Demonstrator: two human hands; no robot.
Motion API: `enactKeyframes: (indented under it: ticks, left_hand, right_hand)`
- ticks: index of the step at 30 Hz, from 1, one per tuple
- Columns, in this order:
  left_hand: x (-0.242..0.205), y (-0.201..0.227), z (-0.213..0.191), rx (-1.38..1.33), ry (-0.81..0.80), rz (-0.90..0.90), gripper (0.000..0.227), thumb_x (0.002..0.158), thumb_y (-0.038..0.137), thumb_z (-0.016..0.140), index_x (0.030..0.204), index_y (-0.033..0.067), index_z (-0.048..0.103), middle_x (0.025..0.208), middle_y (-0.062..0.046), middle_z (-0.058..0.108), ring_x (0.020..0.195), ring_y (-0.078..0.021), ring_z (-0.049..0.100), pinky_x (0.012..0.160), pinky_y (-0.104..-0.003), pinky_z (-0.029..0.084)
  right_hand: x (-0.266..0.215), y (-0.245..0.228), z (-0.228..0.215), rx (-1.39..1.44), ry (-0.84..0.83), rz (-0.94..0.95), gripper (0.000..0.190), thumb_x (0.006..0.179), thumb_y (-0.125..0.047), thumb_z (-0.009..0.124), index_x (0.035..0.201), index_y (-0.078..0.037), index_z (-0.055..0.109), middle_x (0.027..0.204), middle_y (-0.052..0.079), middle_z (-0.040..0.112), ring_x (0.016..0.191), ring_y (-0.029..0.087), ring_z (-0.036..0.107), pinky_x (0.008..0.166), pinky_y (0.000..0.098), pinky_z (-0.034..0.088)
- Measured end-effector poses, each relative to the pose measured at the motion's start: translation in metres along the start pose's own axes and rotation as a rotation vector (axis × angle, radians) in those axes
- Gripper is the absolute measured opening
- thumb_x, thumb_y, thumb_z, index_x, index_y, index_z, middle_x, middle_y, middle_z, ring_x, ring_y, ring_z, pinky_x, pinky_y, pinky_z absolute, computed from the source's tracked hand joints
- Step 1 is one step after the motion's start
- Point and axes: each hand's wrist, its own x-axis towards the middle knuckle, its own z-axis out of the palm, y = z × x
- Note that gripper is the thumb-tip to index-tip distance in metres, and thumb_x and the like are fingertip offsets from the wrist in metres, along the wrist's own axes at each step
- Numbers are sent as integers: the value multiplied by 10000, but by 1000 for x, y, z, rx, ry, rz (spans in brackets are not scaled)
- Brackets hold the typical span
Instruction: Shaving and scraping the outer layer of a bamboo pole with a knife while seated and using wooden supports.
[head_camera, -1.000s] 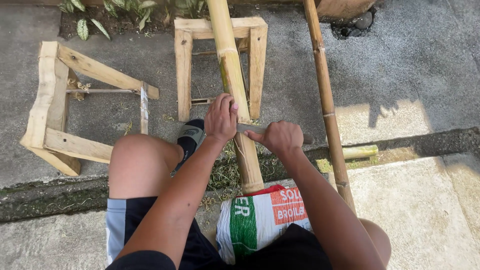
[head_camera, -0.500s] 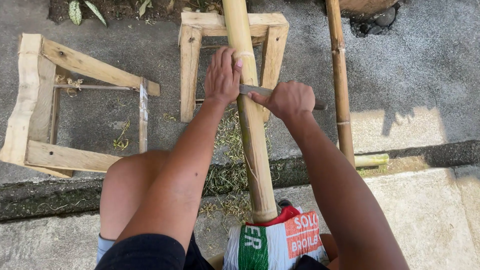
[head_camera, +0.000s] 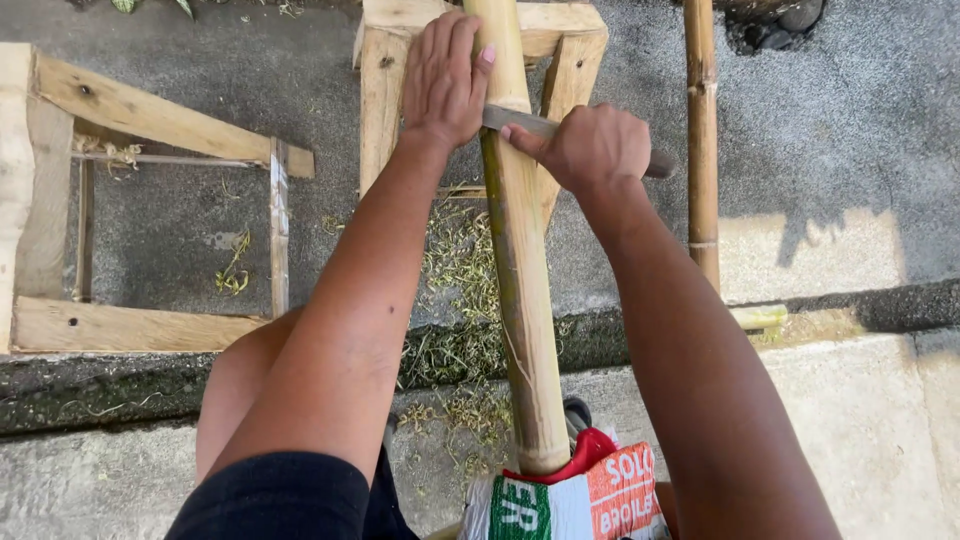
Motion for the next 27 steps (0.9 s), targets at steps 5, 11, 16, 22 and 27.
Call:
enactKeyframes:
  ticks: [5, 11, 16, 22, 27]
  left_hand:
    - [-6, 17, 9, 280, 238, 35, 466, 1126, 455, 255, 1262, 106, 532, 1308, -140, 524, 1302, -325, 492, 1146, -618, 321]
    - [-106, 141, -106, -177, 201, 246, 588, 1127, 517, 249, 1300, 19, 511, 1317, -205, 521, 1234, -340, 502, 1103, -514, 406]
    - [-252, 229, -193, -385, -46, 262, 425, 1077, 415, 441, 1141, 15, 566, 1060, -147, 584, 991, -271, 549, 912, -469, 444]
    - [-355, 277, -177, 139, -1452, 286, 614, 1052, 493, 469, 1049, -69, 715, 996, -237, 703, 859, -341, 714, 720, -493, 568]
    - [-355, 273, -139, 190, -1541, 564, 506, 905, 517, 648, 1004, 42, 790, 982, -166, 768, 837, -369, 755, 729, -555, 546]
  right_hand:
    - [-26, 9, 34, 232, -8, 78, 883, 816, -962, 371, 541, -131, 492, 502, -26, 419, 436, 98, 389, 402, 282, 289]
    - [-140, 68, 105, 405, -247, 82, 864, 808, -935, 322, 530, -140, 516, 517, -18, 487, 453, 86, 434, 427, 297, 341]
    - [-256, 106, 154, 273, -300, -65, 862, 842, -897, 372, 550, -121, 604, 499, 2, 524, 446, 132, 519, 445, 349, 451]
    - [-298, 121, 162, 219, -76, -196, 832, 779, -895, 455, 539, -119, 638, 447, 84, 594, 394, 200, 606, 435, 392, 497]
    - [-263, 116, 156, 85, -53, -330, 843, 746, -913, 473, 547, -112, 646, 478, 102, 611, 459, 255, 640, 491, 416, 536]
